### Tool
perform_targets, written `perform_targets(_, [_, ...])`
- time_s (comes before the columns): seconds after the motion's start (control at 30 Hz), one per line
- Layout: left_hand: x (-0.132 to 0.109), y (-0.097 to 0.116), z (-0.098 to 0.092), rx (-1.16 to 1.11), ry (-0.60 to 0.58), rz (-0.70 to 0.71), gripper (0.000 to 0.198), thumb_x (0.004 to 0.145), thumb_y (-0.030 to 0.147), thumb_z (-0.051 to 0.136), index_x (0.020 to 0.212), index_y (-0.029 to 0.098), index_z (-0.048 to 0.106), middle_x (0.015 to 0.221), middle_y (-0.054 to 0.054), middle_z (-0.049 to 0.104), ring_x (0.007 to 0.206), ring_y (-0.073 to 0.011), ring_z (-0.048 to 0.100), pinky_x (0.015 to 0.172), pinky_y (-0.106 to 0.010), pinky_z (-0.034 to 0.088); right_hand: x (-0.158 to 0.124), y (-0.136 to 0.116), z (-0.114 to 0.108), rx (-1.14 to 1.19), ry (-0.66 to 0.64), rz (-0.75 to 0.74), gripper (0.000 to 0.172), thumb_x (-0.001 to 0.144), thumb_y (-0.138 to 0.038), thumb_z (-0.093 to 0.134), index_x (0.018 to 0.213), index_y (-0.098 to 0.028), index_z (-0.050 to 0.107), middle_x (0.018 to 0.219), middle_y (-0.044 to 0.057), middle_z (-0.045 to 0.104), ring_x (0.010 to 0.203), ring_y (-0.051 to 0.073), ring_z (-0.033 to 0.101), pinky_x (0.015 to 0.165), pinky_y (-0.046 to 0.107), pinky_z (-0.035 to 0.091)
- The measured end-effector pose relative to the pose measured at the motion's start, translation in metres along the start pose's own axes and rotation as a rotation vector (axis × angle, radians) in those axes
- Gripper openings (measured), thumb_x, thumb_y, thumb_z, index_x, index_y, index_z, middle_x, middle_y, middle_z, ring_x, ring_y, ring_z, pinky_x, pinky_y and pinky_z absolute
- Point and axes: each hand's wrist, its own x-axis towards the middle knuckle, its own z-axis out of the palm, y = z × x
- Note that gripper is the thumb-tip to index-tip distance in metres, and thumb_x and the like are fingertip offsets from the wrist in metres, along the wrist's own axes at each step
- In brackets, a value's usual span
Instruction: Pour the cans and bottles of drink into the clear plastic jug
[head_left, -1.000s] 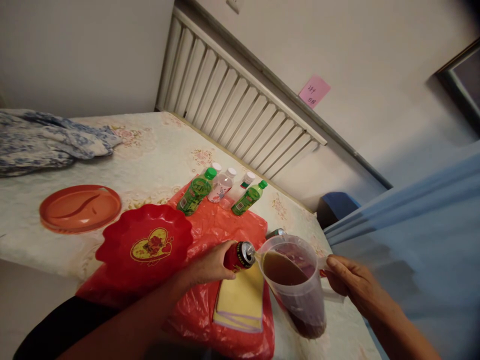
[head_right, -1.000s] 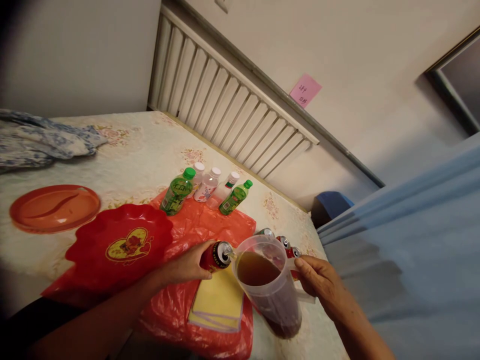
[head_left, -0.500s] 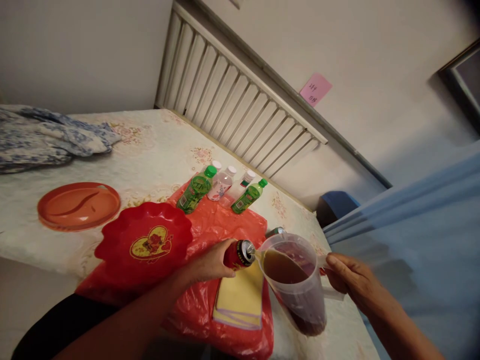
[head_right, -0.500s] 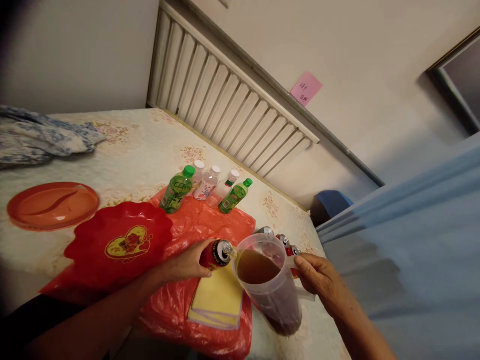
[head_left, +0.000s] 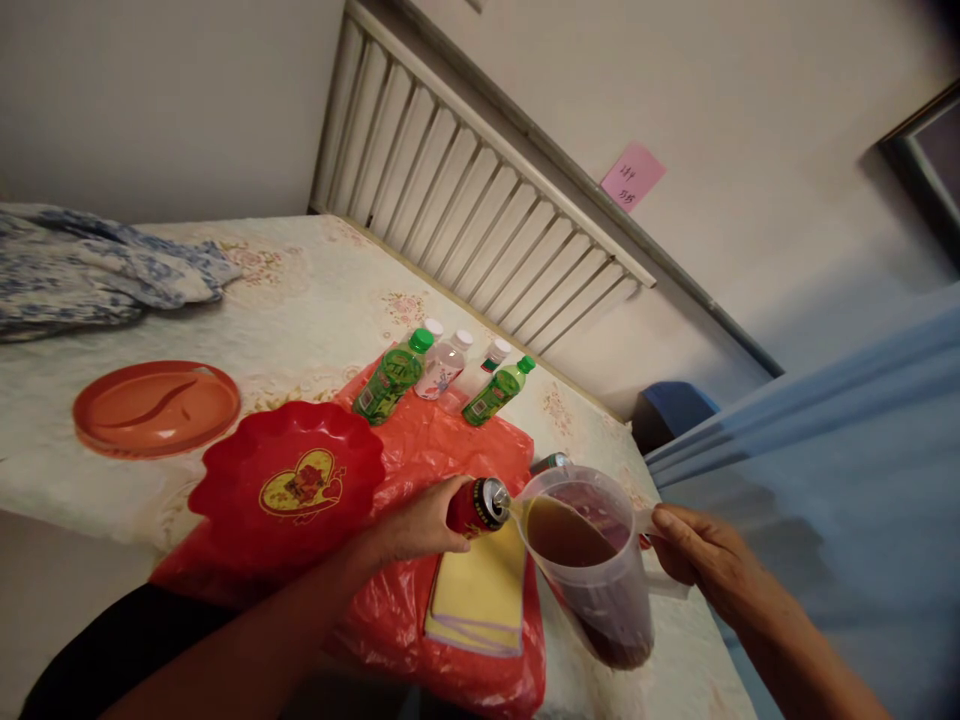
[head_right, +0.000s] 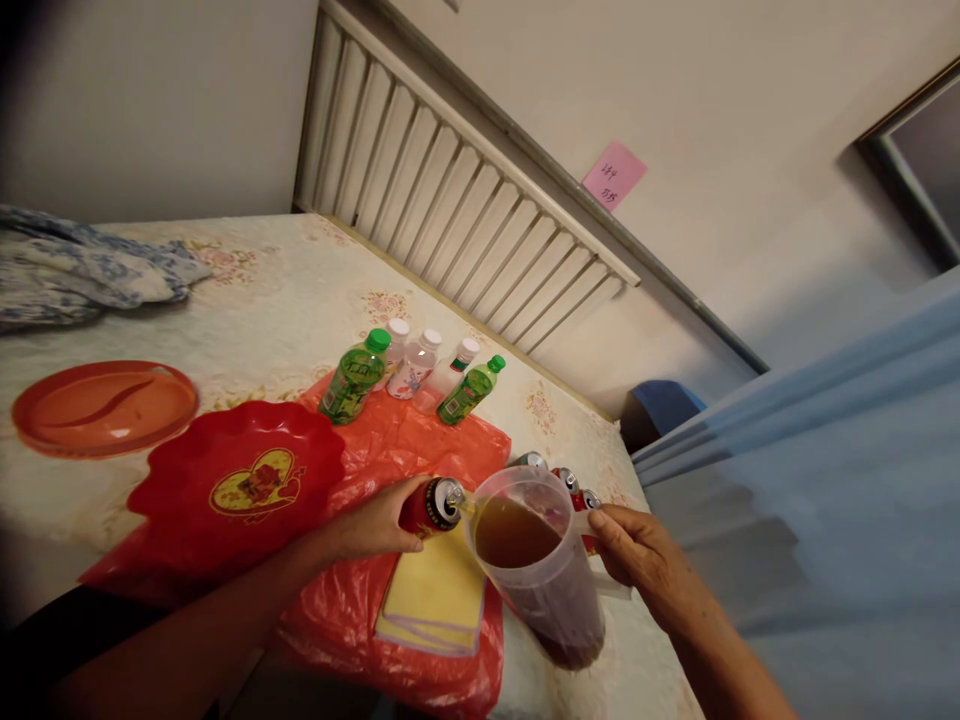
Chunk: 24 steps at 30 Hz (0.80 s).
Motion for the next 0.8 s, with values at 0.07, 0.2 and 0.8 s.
perform_targets(0.07, [-0.0001,0.0031,-0.0001,0.006,0.006,0.005,0.068,0.058,0.014,0.073,0.123,0.023,0.055,0.118,-0.003,0.065,0.107,-0.0251,0.061,0.091,-0.032,0.048,-0.0001,-0.0008,-0.0001,-0.005,-0.003,-0.002,0.059,0.082,-0.074,0.048,0.057,-0.021,0.041,0.053,-0.006,0.027,0.051,0.010,0.020,0.050,0.027,0.016])
perform_targets(0.2, [0.0005,0.0061,-0.0003,0.013,0.010,0.008,0.065,0.058,0.014,0.073,0.121,0.022,0.056,0.116,-0.003,0.066,0.105,-0.0246,0.061,0.089,-0.031,0.049,0.0005,-0.0017,-0.0001,-0.019,-0.005,-0.003,0.058,0.083,-0.073,0.047,0.058,-0.021,0.042,0.053,-0.006,0.027,0.051,0.010,0.020,0.050,0.028,0.017])
perform_targets(0.8, [0.0019,0.0002,0.0007,0.025,0.020,-0.005,0.074,0.056,0.013,0.074,0.126,0.023,0.053,0.126,-0.004,0.062,0.113,-0.0268,0.059,0.097,-0.034,0.046,0.0008,-0.0034,-0.0017,-0.079,-0.032,0.014,0.062,0.079,-0.079,0.044,0.058,-0.021,0.039,0.053,-0.006,0.027,0.051,0.010,0.020,0.049,0.026,0.017])
